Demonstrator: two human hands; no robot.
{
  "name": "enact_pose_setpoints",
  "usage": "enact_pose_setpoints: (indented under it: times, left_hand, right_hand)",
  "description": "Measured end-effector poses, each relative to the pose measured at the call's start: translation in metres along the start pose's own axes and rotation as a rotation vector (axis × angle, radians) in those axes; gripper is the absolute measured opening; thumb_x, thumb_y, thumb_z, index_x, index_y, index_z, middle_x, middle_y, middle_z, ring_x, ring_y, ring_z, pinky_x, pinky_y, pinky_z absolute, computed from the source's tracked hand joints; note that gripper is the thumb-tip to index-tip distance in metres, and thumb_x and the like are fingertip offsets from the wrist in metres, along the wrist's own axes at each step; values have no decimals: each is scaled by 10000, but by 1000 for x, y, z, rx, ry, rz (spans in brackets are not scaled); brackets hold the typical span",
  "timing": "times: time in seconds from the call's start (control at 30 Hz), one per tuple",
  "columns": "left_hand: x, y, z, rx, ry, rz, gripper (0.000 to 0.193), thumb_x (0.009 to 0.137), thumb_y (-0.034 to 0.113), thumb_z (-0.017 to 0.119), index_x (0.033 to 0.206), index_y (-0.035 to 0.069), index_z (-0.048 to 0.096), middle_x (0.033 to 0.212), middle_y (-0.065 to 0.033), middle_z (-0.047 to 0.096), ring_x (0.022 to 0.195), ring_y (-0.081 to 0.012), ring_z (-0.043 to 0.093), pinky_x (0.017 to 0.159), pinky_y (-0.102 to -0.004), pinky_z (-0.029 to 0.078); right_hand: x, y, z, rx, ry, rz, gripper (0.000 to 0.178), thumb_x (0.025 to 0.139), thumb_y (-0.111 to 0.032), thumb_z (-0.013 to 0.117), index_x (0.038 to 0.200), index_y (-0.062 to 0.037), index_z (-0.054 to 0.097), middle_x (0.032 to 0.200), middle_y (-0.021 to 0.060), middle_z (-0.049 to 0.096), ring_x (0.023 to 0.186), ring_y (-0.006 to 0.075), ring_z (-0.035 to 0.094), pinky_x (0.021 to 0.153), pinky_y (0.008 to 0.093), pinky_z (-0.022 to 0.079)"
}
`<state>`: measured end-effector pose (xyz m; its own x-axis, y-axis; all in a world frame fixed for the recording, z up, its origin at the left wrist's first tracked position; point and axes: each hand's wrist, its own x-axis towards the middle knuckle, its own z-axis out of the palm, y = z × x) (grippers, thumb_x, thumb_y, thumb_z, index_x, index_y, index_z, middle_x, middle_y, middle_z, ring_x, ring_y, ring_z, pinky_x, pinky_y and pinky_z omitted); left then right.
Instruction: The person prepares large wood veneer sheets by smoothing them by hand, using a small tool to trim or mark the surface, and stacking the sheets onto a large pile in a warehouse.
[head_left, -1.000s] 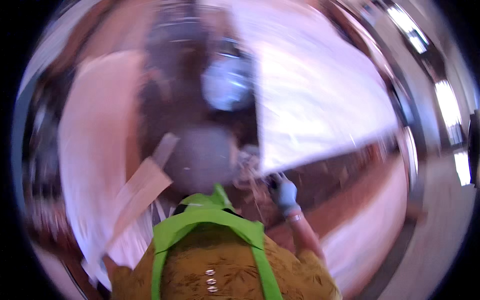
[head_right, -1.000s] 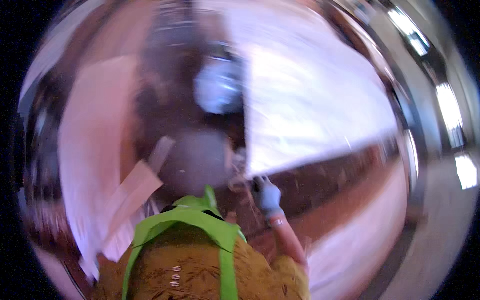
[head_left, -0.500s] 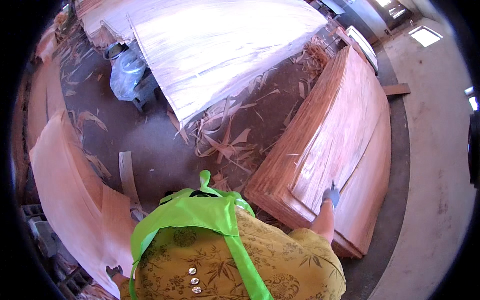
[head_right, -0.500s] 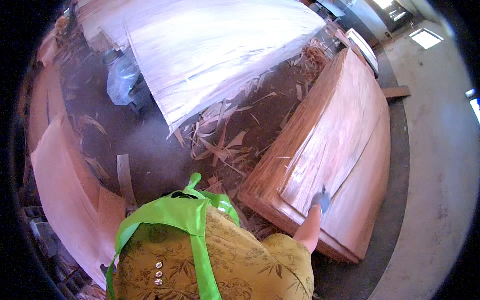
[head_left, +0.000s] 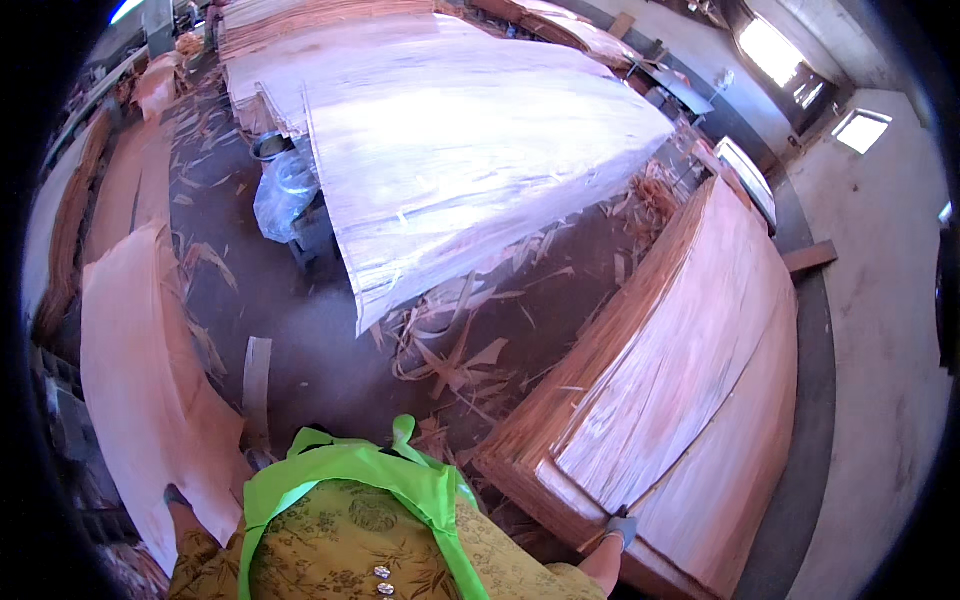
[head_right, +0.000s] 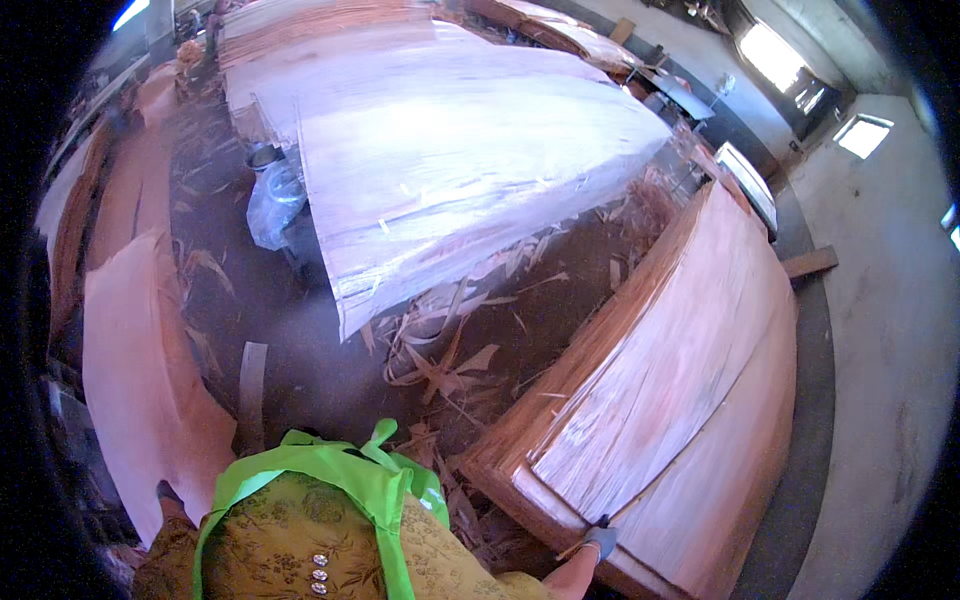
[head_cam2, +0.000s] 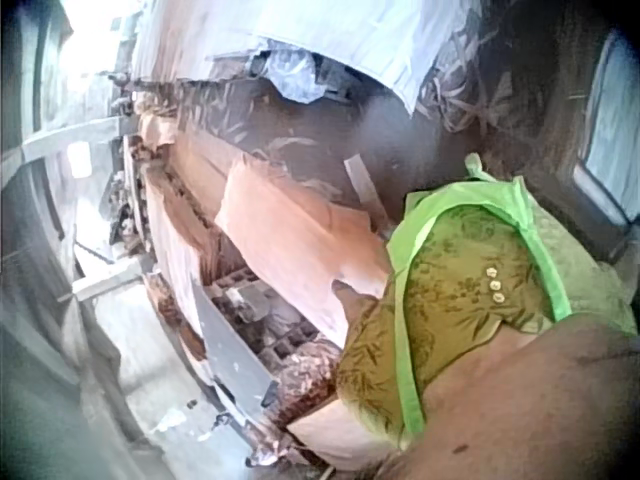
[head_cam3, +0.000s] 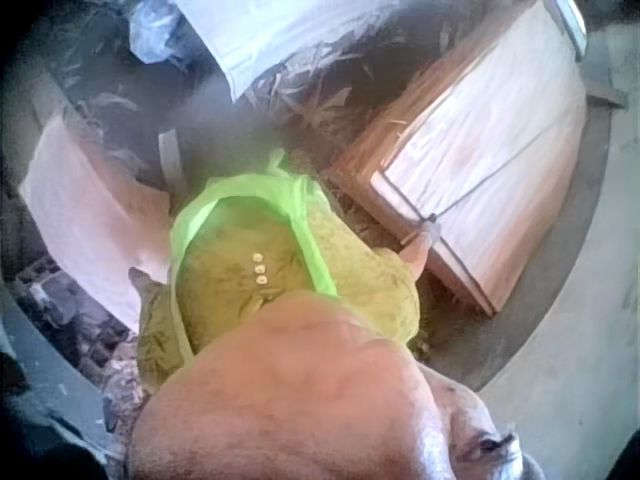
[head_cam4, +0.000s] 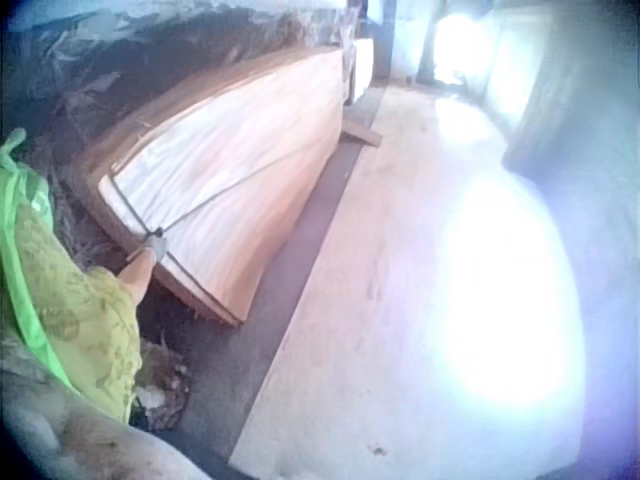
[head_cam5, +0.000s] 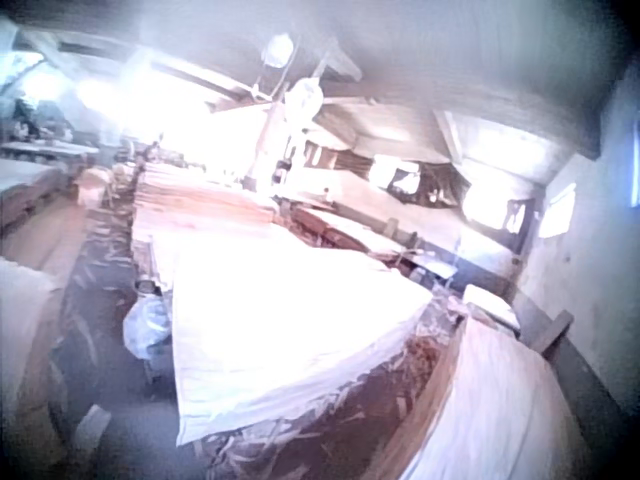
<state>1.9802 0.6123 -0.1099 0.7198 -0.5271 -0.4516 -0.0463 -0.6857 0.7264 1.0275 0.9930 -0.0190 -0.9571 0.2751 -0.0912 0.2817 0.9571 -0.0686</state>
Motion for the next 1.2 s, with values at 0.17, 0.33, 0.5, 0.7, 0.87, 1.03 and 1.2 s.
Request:
enact_pose_setpoints:
  times: [0.17, 0.33, 0.5, 0.7, 0.87, 1.03, 1.2]
  left_hand:
    - [48, 59, 38, 52, -156, 196, 393, 864, 287, 480, 1173, 51, 537, 1090, -69, 617, 965, -262, 581, 872, -392, 452]
    - [83, 104, 101, -238, -134, 272, 328, 831, 247, 496, 1092, 70, 588, 1069, -73, 595, 940, -219, 516, 810, -389, 422]
    - [125, 110, 146, -335, -211, 99, 453, 847, 318, 502, 1264, 145, 472, 1307, -57, 456, 1200, -245, 381, 929, -539, 310]
    - [124, 141, 70, -459, -86, -103, 557, 837, 394, 466, 1342, 169, 394, 1376, -61, 386, 1256, -234, 326, 1021, -533, 186]
    - [108, 126, 79, -409, -89, -239, 577, 837, 390, 467, 1364, 178, 368, 1404, -55, 356, 1287, -246, 296, 1025, -502, 178]
    - [104, 109, 99, -292, -198, -152, 527, 851, 349, 478, 1341, 172, 400, 1356, -46, 415, 1258, -262, 334, 994, -504, 237]
    - [128, 127, 112, -298, -206, -106, 460, 868, 326, 478, 1301, 172, 450, 1327, -29, 447, 1230, -266, 372, 960, -493, 283]
  right_hand:
    - [-9, -15, -13, 129, 154, -2, 344, 796, -294, 514, 896, 14, 631, 897, 260, 629, 838, 405, 619, 731, 468, 494]
    - [-7, -38, -10, 126, 38, -3, 470, 781, -349, 535, 938, 86, 622, 894, 269, 631, 834, 406, 617, 718, 444, 489]
    - [-4, -36, 44, 116, -90, -165, 420, 748, -283, 629, 987, 61, 619, 868, 232, 646, 812, 360, 633, 688, 410, 502]
    - [-108, -114, 13, 201, 188, 106, 239, 793, -180, 534, 929, 12, 580, 901, 253, 623, 851, 402, 610, 719, 471, 479]
    - [-78, -67, 18, 72, 40, 87, 307, 796, -242, 580, 1020, -35, 544, 960, 226, 627, 877, 396, 612, 748, 467, 491]
    - [-92, -71, 15, -21, -30, 68, 321, 803, -276, 555, 945, 6, 611, 955, 250, 625, 895, 398, 608, 776, 458, 489]
    - [-96, -99, 0, 253, 177, 51, 296, 775, -221, 570, 851, 62, 614, 818, 263, 628, 779, 391, 618, 687, 446, 477]
